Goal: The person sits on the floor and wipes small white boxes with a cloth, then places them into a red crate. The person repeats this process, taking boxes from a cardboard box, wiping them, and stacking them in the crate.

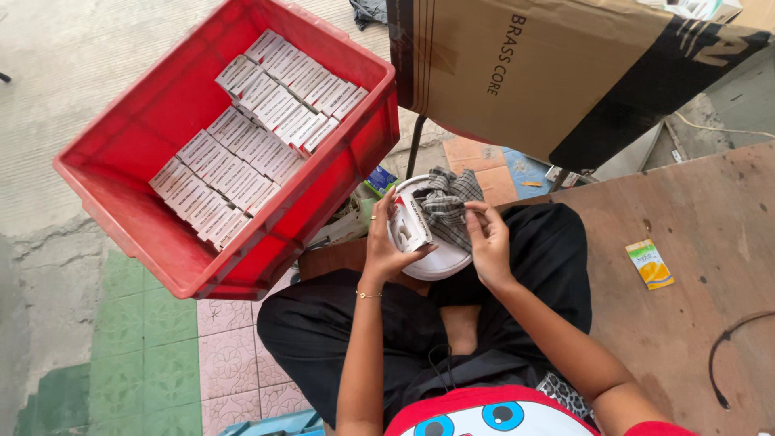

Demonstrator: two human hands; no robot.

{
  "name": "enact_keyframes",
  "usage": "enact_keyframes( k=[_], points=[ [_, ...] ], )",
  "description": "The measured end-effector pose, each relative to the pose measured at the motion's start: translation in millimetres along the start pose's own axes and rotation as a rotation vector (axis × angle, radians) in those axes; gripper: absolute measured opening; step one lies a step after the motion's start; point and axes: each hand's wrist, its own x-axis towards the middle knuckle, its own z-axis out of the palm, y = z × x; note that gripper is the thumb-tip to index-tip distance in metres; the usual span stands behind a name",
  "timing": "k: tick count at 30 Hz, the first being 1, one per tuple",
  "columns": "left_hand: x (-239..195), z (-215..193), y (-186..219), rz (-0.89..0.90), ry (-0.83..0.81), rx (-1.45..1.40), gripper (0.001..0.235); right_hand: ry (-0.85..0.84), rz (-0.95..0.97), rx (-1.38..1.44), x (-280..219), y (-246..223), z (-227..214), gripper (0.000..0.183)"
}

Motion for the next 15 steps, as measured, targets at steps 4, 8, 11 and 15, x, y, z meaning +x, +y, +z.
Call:
enact_keyframes(
  k=[4,8,11,15],
  points=[
    [-4,6,-26,0.043,0.028,-0.106,0.111,-0.246,-0.486,-0.418,-16,-55,20,0.019],
    [-1,5,-34,0.099,-0.042,-0.192,0.108,-0.586,-0.879,-0.462,1,-48,33,0.028],
    [0,-1,-36,0.119,-0.057,-0.163,0.104,-0.616,-0.884,-0.499,14,-41,38,0.040],
    [-3,-6,-45,0.112,-0.077,-0.217,0.099,-0.676,-1.036,-0.342,-1,-33,35,0.048]
  ],
)
